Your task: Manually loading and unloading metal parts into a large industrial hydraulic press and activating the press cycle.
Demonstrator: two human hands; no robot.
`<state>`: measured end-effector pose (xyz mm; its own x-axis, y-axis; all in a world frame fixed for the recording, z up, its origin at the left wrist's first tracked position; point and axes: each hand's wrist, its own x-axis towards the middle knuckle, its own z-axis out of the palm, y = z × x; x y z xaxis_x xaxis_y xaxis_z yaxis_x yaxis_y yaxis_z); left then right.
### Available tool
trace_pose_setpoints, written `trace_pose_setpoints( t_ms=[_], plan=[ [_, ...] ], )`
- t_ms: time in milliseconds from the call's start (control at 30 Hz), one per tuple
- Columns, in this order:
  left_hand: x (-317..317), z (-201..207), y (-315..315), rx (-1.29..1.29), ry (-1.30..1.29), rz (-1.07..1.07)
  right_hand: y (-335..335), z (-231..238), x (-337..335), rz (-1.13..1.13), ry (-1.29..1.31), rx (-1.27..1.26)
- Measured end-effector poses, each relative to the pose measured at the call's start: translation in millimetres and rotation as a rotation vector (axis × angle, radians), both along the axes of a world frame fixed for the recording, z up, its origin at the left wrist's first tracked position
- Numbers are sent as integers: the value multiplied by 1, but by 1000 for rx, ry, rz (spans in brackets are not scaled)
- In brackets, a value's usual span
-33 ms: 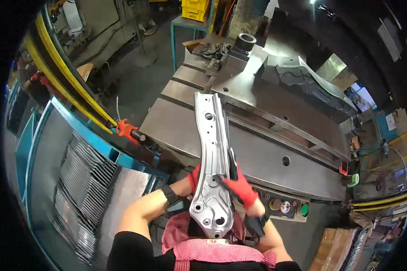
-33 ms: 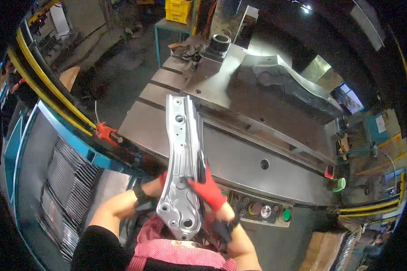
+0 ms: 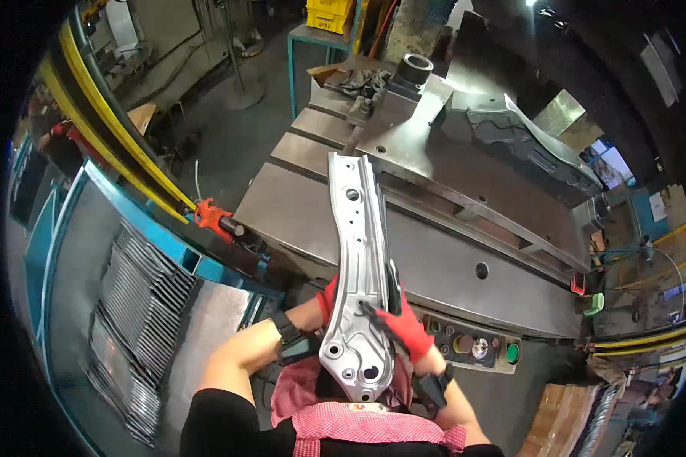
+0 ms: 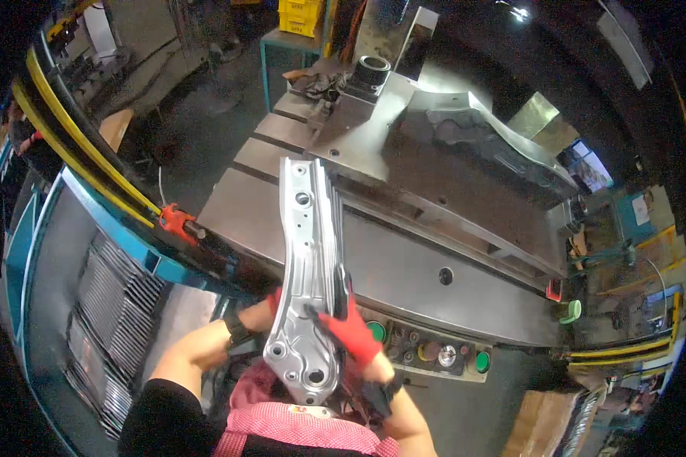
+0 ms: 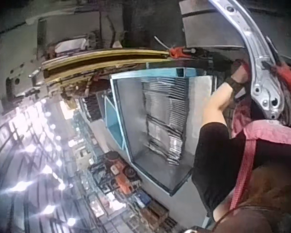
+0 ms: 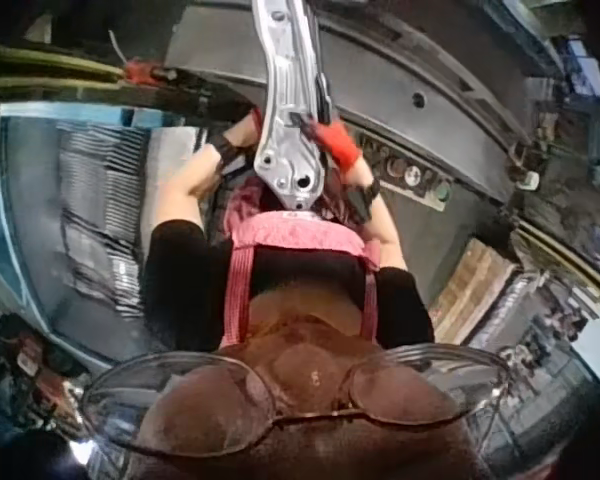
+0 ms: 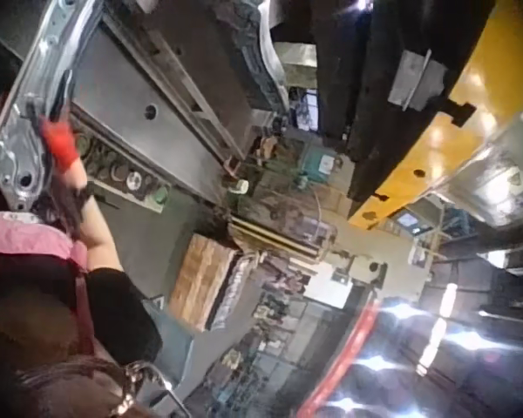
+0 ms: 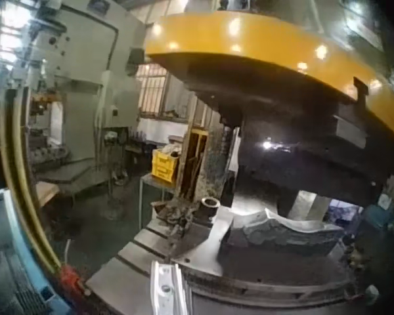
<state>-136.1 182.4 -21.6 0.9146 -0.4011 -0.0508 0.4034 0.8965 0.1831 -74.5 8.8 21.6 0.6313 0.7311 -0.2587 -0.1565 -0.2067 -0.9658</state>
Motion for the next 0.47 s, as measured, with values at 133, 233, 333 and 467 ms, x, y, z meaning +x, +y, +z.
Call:
trace_pose_setpoints(
  t_ms=[133, 233, 333, 467],
  plan=[
    [9, 0, -5, -66, -1, 10, -30, 4, -28, -116, 350, -128],
    [9, 7, -14, -93, -9, 44, -44, -30, -30, -74, 154, -82],
    [-2, 11, -25, -120, -15, 132, -53, -32, -36, 3, -7, -42],
    [-47, 9, -53, -115, 44, 380, -67, 7, -42, 64, 250, -19]
  ],
)
